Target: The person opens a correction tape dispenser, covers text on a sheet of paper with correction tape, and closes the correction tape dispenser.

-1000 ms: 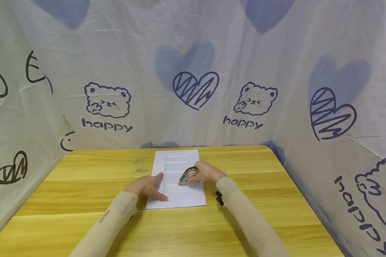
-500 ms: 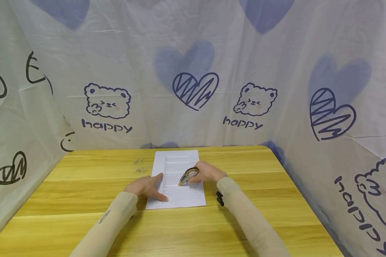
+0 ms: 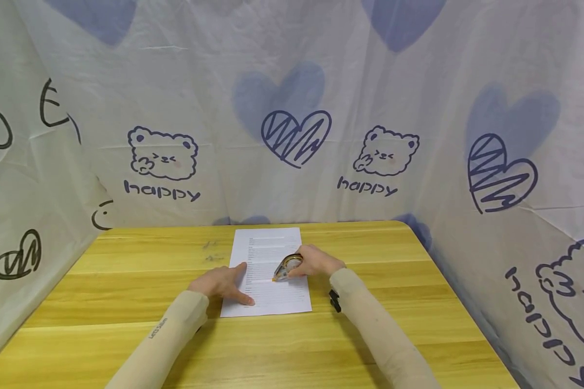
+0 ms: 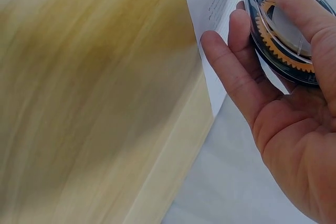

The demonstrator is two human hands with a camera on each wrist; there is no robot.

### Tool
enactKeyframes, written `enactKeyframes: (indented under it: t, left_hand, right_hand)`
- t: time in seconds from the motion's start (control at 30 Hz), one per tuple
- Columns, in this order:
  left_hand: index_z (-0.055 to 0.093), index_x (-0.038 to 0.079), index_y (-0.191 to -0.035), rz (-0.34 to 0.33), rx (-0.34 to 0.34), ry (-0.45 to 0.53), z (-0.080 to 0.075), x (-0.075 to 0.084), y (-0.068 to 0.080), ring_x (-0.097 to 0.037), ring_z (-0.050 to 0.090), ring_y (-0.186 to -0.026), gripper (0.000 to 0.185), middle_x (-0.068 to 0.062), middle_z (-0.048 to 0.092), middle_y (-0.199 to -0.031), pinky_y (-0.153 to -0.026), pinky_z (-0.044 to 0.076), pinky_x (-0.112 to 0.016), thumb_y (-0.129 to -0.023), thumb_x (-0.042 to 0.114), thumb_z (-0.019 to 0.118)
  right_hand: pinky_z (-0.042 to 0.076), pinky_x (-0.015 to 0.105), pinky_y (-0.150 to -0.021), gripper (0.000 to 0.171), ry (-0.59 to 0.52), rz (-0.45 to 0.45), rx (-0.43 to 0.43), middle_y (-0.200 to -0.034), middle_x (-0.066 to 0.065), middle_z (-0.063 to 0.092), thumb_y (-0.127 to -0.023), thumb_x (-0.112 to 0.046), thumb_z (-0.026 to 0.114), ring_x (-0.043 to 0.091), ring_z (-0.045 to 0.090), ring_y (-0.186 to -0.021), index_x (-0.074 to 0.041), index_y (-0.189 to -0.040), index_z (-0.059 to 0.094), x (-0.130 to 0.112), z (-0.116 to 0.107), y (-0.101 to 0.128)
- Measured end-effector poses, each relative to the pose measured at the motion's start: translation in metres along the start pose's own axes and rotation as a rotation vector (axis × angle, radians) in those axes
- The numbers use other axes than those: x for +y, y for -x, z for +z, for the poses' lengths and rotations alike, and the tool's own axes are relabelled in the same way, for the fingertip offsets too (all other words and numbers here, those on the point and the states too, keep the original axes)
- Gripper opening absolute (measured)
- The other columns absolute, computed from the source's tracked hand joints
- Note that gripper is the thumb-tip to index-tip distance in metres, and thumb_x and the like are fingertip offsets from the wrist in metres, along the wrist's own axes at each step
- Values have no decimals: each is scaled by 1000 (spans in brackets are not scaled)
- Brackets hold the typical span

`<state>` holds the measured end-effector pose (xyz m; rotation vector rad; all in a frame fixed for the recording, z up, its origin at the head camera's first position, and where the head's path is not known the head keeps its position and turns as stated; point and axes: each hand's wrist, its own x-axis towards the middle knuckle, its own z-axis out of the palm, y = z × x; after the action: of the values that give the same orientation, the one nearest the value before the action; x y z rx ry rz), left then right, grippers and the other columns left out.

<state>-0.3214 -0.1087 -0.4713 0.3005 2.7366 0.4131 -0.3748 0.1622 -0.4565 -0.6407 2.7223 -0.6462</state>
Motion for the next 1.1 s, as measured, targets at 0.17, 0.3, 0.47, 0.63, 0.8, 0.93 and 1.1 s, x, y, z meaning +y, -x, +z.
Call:
enactKeyframes:
  t: [0.17,0.3,0.47,0.63,0.8,0.93,1.1]
  left_hand:
    - [22,17,-156,-12,-8,13,1,0,0,-39,41,-139,119,-18,39,-154,-115,34,-53,-64,66,79]
    - [22,17,-156,-14,-16,26,2,0,-1,-39,40,-140,118,-18,38,-154,-115,34,-53,-64,66,79]
    - [22,17,-156,-14,-20,23,2,0,-2,-40,40,-139,119,-18,38,-154,-114,34,-54,-64,66,79]
    - [22,17,-156,-17,-23,12,3,-1,-3,-39,40,-139,119,-18,38,-154,-115,34,-54,-64,67,78]
    - [22,16,-156,-14,-23,7,2,-1,-2,-40,40,-139,119,-18,38,-154,-115,34,-54,-65,66,78]
    - [22,16,-156,-13,-20,-6,1,-1,-2,-40,42,-138,119,-19,40,-153,-114,35,-54,-64,67,78]
    - [23,16,-156,-16,-19,-24,0,0,-2,-39,42,-138,119,-18,41,-153,-113,36,-53,-64,69,77]
  right_hand:
    - [49,23,-56,29,-18,5,-8,-75,1,67,-79,-32,81,11,57,-64,-7,-88,68,1,0,1]
    - [49,23,-55,29,-25,23,-13,-74,1,67,-79,-32,81,11,56,-62,-7,-87,68,2,-1,2]
    - [48,23,-55,28,-24,26,-13,-74,1,67,-79,-31,81,11,55,-62,-8,-86,68,3,0,3]
    - [48,22,-56,26,-18,13,-14,-74,0,67,-80,-30,81,10,55,-62,-9,-86,69,3,-1,3]
    - [48,22,-54,26,-39,17,-18,-74,1,67,-80,-29,81,10,55,-62,-8,-86,68,2,-2,5]
    - [49,22,-54,27,-54,19,-21,-76,2,68,-80,-28,81,11,56,-62,-7,-88,67,2,-3,5]
    - [49,22,-54,27,-58,12,-16,-77,2,69,-80,-28,81,11,55,-62,-7,-89,68,4,-4,6]
